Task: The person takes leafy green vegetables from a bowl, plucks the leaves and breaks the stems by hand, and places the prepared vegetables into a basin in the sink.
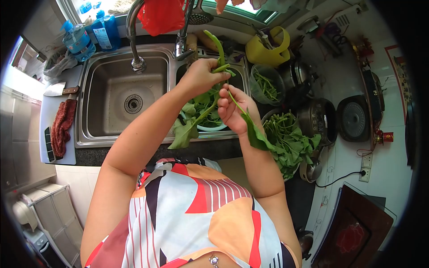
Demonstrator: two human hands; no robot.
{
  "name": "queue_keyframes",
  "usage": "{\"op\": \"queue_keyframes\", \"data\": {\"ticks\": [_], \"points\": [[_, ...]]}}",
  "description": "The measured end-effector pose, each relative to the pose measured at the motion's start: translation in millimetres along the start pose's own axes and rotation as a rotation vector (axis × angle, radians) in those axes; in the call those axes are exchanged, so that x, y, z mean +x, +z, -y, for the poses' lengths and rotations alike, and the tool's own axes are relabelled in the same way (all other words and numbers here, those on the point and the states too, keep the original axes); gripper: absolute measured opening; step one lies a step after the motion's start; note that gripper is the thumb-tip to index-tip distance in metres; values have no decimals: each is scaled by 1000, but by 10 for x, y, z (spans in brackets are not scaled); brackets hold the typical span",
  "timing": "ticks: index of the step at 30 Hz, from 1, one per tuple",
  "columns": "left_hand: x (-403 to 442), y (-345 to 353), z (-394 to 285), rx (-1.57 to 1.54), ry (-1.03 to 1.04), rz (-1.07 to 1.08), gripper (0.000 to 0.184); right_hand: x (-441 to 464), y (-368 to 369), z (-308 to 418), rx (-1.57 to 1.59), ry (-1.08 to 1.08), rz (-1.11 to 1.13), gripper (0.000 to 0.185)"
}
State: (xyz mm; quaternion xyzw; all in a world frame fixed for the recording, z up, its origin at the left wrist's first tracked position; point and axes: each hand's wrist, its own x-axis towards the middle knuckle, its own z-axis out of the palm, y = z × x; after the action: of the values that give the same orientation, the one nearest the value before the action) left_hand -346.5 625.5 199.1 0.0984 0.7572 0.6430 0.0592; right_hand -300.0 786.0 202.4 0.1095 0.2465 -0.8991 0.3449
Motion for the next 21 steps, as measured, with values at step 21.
{"op": "queue_keyframes", "data": {"ticks": [21], "points": [[-95,149,-173,74,-59,177,27,-235,43,-293,447,-76,224,27]]}}
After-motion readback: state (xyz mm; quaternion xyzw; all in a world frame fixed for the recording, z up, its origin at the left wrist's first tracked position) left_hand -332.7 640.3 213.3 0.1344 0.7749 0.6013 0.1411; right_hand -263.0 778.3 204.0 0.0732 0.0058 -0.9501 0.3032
